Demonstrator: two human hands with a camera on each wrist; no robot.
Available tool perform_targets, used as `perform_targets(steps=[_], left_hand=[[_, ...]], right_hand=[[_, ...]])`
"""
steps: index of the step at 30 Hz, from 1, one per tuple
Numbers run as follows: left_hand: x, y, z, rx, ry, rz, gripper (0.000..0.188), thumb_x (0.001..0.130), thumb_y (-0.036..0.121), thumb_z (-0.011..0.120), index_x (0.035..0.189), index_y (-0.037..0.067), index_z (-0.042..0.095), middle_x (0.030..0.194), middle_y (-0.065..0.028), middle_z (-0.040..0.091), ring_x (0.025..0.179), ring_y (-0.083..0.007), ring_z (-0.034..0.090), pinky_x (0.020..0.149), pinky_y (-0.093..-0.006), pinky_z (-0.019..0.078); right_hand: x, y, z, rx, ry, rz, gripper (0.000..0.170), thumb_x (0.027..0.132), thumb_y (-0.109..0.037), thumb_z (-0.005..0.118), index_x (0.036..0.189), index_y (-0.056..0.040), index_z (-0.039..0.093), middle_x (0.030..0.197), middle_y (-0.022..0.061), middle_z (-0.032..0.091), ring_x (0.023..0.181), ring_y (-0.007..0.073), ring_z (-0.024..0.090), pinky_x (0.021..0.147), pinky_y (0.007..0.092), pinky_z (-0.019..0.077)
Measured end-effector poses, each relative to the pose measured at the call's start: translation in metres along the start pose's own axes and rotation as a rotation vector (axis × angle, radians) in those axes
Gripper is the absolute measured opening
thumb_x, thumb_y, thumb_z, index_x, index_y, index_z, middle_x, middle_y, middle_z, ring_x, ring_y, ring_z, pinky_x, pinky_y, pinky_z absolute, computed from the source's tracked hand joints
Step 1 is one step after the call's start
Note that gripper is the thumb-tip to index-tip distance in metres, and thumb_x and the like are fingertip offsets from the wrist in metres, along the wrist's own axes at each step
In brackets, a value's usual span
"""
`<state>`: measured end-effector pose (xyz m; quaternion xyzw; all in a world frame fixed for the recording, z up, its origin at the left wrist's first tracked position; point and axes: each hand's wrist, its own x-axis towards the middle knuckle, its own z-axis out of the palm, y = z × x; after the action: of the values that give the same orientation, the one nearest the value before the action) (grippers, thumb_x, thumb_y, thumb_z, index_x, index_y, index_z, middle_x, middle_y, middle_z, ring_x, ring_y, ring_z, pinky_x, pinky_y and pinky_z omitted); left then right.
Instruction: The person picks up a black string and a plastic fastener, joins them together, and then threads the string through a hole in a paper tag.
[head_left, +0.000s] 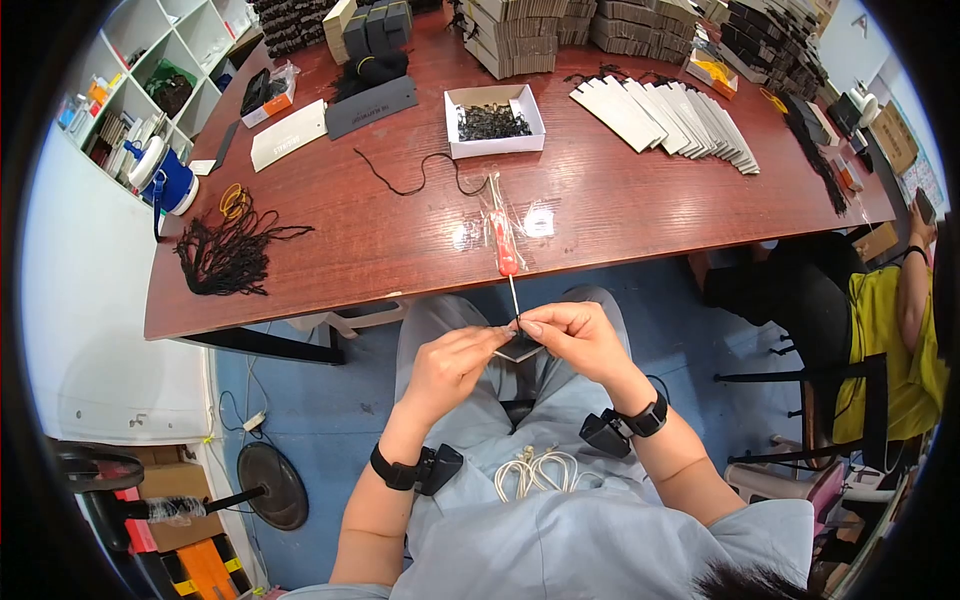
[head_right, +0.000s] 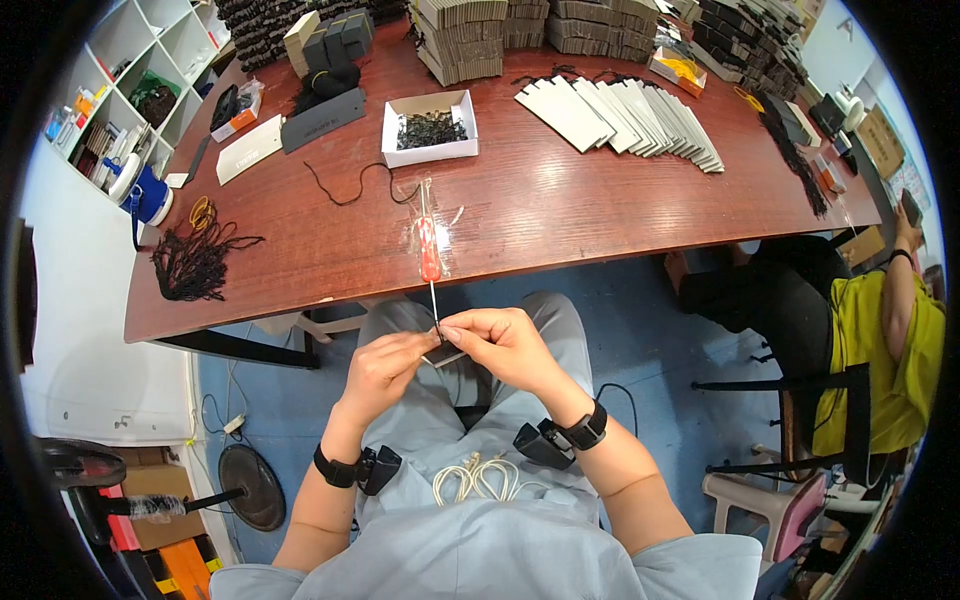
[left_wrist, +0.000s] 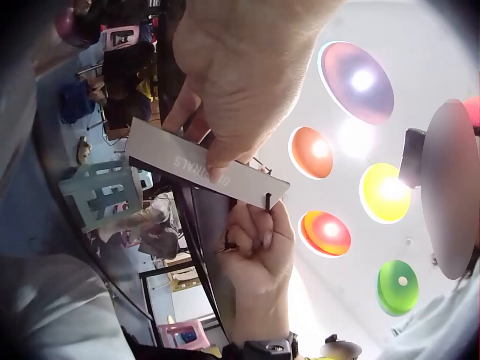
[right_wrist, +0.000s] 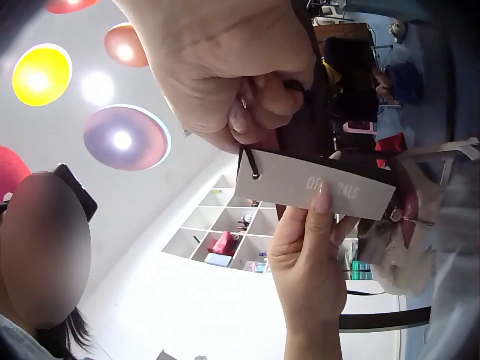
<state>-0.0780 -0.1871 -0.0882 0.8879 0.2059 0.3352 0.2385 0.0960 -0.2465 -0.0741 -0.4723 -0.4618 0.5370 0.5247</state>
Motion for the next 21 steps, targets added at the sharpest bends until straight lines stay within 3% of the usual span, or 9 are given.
perform_targets(steps=[4,6,8,10,15,17,18,20,21], left_hand=[[-0.002,0.0,-0.002,-0.002,-0.007,-0.005,0.019,0.07,0.003,0.054,0.088,0.004,0.06,0.086,-0.0072,0.06,0.078,-0.0204,0.058,0.065,-0.0277,0.0474],[-0.005,0.001,-0.003,-0.015,-0.017,-0.016,0.019,0.069,0.003,0.055,0.088,0.004,0.06,0.086,-0.0073,0.06,0.077,-0.0205,0.058,0.065,-0.0276,0.0473],[-0.009,0.003,-0.003,-0.146,-0.064,-0.097,0.021,0.066,-0.001,0.056,0.087,0.002,0.06,0.084,-0.0095,0.061,0.077,-0.0227,0.059,0.066,-0.0287,0.046],[-0.013,0.005,-0.002,-0.18,-0.085,-0.127,0.019,0.067,0.0,0.057,0.086,0.001,0.06,0.083,-0.0098,0.061,0.076,-0.0225,0.059,0.065,-0.0279,0.0459],[-0.018,0.011,-0.001,-0.334,-0.158,-0.248,0.015,0.068,0.002,0.057,0.083,0.0,0.06,0.078,-0.0112,0.061,0.068,-0.0216,0.059,0.059,-0.0261,0.045],[-0.018,0.013,-0.002,-0.444,-0.176,-0.276,0.017,0.07,0.004,0.057,0.087,0.0,0.059,0.072,-0.011,0.059,0.058,-0.0198,0.055,0.054,-0.0259,0.0429],[-0.019,0.014,-0.002,-0.445,-0.179,-0.278,0.017,0.07,0.004,0.057,0.087,0.0,0.059,0.072,-0.011,0.059,0.058,-0.0198,0.055,0.054,-0.0259,0.0429],[-0.02,0.016,-0.003,-0.485,-0.244,-0.305,0.017,0.071,0.004,0.058,0.088,0.0,0.059,0.066,-0.011,0.056,0.055,-0.0151,0.053,0.051,-0.0249,0.0406],[-0.019,0.017,-0.005,-0.486,-0.248,-0.307,0.017,0.071,0.004,0.058,0.088,0.0,0.059,0.066,-0.011,0.056,0.055,-0.0151,0.053,0.051,-0.0249,0.0406]], right_hand=[[0.001,-0.002,-0.003,-0.103,0.003,-0.009,0.012,0.077,-0.006,0.055,0.086,0.0012,0.06,0.076,0.0005,0.058,0.067,0.0037,0.051,0.06,0.0166,0.0414],[0.004,-0.003,-0.006,-0.264,0.016,-0.317,0.009,0.074,-0.002,0.056,0.082,0.0003,0.06,0.078,0.0022,0.055,0.07,0.0067,0.051,0.061,0.0187,0.0409],[0.002,-0.005,-0.008,-0.117,0.014,-0.285,0.006,0.073,0.0,0.054,0.078,0.0012,0.058,0.081,0.0041,0.053,0.073,0.0097,0.05,0.064,0.0214,0.0399],[-0.001,-0.012,-0.011,0.156,-0.03,-0.101,0.006,0.074,-0.003,0.052,0.073,0.0013,0.056,0.079,0.0032,0.052,0.072,0.0108,0.05,0.068,0.0237,0.0392],[0.001,-0.003,-0.014,0.462,-0.174,-0.126,0.01,0.075,-0.007,0.048,0.072,0.0008,0.053,0.075,0.006,0.051,0.071,0.013,0.048,0.069,0.0257,0.0377],[0.005,0.0,-0.012,0.802,-0.334,-0.196,0.014,0.077,-0.01,0.046,0.079,0.0014,0.054,0.08,0.0111,0.054,0.065,0.0149,0.049,0.063,0.0258,0.0402],[0.004,-0.001,-0.013,0.805,-0.331,-0.195,0.014,0.077,-0.01,0.046,0.079,0.0014,0.054,0.08,0.0111,0.054,0.065,0.0149,0.049,0.063,0.0258,0.0402],[0.001,-0.005,-0.014,0.954,-0.355,-0.122,0.021,0.08,-0.012,0.044,0.093,0.0009,0.054,0.094,0.0174,0.055,0.055,0.0164,0.05,0.055,0.0242,0.0431],[-0.002,-0.011,-0.013,0.848,-0.338,-0.113,0.031,0.081,-0.008,0.043,0.11,-0.0011,0.046,0.108,0.0199,0.05,0.047,0.0121,0.05,0.046,0.0198,0.0426]])
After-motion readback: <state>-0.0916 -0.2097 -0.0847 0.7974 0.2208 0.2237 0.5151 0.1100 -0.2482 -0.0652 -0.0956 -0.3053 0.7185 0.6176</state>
